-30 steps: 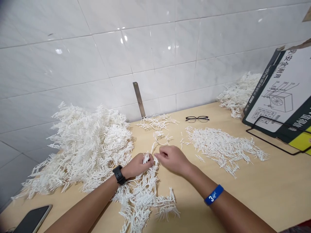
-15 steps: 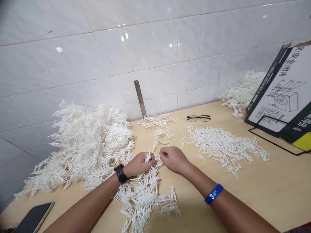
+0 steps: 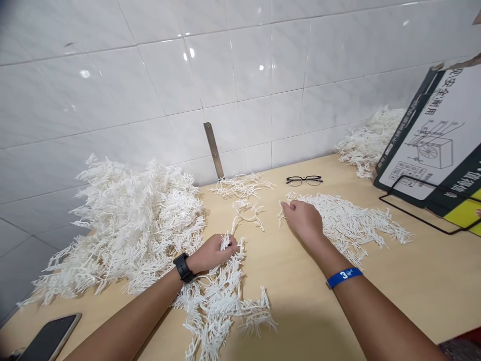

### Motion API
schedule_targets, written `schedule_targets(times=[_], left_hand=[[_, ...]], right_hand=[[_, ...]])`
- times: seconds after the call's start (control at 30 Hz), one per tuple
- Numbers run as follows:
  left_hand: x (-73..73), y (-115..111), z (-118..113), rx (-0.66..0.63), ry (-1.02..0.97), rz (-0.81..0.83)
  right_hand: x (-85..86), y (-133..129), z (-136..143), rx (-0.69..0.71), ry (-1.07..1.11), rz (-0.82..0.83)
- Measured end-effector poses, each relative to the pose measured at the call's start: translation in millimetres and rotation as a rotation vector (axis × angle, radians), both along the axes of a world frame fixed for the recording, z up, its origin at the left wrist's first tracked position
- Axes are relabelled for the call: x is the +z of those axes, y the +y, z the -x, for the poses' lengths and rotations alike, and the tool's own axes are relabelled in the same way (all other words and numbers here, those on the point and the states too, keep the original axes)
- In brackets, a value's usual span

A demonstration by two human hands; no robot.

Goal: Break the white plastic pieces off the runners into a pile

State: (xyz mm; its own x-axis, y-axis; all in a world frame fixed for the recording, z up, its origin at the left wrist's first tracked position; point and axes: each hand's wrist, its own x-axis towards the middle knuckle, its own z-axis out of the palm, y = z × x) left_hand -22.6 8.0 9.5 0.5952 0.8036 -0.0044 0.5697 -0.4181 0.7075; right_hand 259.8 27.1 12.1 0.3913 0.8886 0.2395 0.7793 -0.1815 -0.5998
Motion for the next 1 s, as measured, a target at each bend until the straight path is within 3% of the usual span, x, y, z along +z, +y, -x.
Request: schedule_targets(times=[0.07, 0.17, 0.27, 0.33, 0.8, 1.0], left_hand=[[0.6, 0, 0, -0.001, -0.017, 0.003], [0.3, 1, 0, -0.003, -0.046, -0.003], [-1.1, 2, 0, 0.001, -0.062, -0.016], [-2.6, 4, 1, 0.011, -0.077, -0.017], [-6.7, 6, 0, 0.026, -0.094, 0.012], [-3.8, 5, 0, -0.006, -0.107, 0.044]], right_hand=[[1.6, -6, 14, 0.093, 0.071, -0.034], [1.8, -19, 41, 0.418, 0.206, -0.041], [0.9, -32, 64, 0.767, 0.180, 0.000], [1.0, -38, 72, 0.900, 0.129, -0.002], [-8.4, -39, 75, 1.096, 0.061, -0.064], [-8.1, -34, 72, 1.052, 0.320, 0.042]])
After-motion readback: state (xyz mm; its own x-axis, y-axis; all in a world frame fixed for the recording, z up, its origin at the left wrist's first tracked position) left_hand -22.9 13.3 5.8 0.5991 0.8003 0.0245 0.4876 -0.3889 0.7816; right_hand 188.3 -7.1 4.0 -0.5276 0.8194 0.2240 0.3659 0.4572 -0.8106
